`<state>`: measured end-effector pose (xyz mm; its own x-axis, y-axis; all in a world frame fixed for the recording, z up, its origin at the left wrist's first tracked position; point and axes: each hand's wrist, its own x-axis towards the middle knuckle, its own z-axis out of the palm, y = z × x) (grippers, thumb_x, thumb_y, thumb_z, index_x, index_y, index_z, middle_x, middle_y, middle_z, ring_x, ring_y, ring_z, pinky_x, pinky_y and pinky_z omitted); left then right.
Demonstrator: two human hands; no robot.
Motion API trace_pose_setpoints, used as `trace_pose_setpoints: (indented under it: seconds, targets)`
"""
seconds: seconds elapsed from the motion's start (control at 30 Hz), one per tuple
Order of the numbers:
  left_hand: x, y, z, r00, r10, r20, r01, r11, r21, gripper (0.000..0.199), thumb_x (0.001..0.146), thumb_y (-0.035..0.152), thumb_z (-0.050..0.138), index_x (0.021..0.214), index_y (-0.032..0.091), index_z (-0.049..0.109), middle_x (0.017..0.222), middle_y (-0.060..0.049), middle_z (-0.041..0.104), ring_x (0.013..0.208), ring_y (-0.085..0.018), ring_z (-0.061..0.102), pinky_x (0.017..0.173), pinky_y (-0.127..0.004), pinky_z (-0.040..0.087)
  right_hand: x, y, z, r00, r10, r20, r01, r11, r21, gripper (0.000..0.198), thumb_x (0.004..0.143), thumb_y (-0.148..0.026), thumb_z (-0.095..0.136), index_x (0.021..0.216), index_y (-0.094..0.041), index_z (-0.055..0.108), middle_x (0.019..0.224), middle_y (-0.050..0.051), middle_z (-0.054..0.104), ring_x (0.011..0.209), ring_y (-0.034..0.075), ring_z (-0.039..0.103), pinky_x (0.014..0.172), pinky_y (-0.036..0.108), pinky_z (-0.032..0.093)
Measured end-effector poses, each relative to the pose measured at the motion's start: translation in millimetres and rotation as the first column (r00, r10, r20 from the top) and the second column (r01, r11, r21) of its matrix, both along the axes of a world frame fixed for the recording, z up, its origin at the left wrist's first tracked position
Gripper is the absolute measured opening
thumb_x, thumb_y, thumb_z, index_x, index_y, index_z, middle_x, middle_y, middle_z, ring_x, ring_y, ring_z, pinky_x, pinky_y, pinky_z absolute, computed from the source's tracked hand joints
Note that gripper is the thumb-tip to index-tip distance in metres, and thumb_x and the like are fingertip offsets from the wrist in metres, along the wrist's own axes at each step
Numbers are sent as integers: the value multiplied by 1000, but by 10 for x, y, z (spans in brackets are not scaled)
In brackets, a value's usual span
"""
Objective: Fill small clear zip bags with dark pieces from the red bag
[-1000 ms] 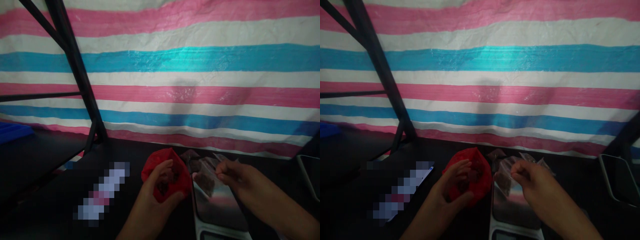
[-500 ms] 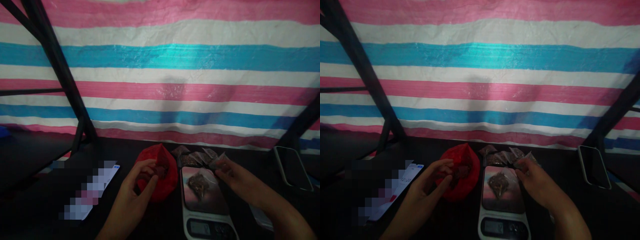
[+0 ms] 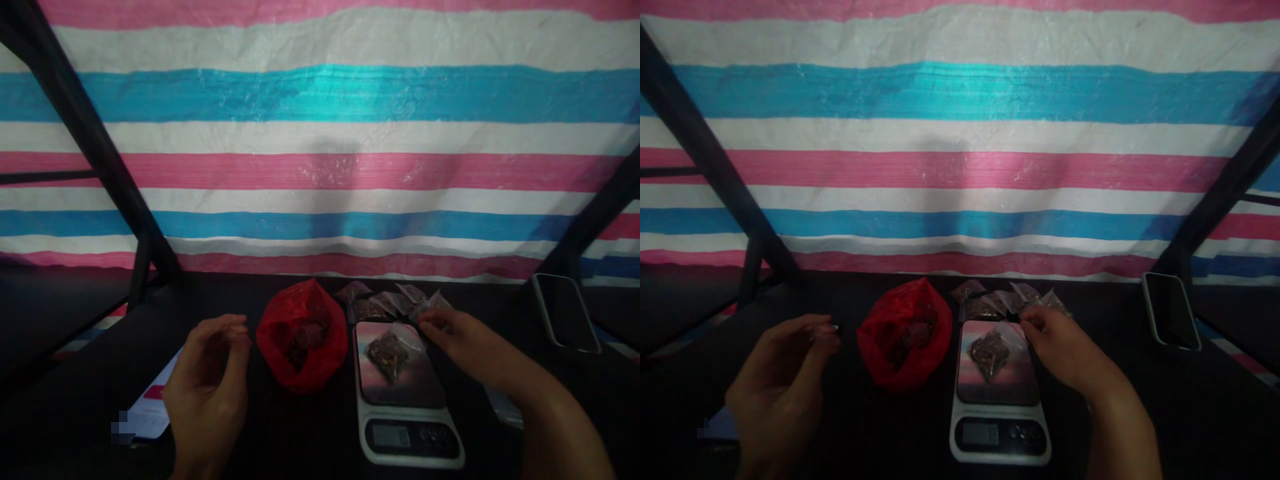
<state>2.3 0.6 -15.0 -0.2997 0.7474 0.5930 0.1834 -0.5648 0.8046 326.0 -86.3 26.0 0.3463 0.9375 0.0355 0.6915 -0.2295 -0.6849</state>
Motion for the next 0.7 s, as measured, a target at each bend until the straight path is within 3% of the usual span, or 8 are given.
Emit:
trace_pose_setpoints:
  seconds: [0.17,0.43,0.7]
  targets:
    - [0,26,-33,1000,8,-1,-8,999,39,13,81,27,78,92,24,74,87,2,71,78,-16,69,73,-26,58,-21,-6,-32,998,48,-44,-52,993,-102,25,90,-40,58,81,-23,75,87,8,81,82,27,74,73,36,55]
    - [-37,1,-26,1000,-5,8,4,999,54,12,79,28,78,90,24,74,83,2,69,71,-15,64,63,-26,55,-22,19,-72,1000,28,-14,-29,997,-73,25,92,-39,58,85,-23,76,87,7,81,81,25,73,73,35,55]
    - [-56,12,2,1000,-1,-18,2,997,81,9,81,25,76,90,24,73,80,3,67,66,-13,62,59,-24,52,-50,40,-50,1000,-5,-8,4,993,-121,21,93,-34,60,84,-22,75,87,7,80,82,24,73,74,34,53]
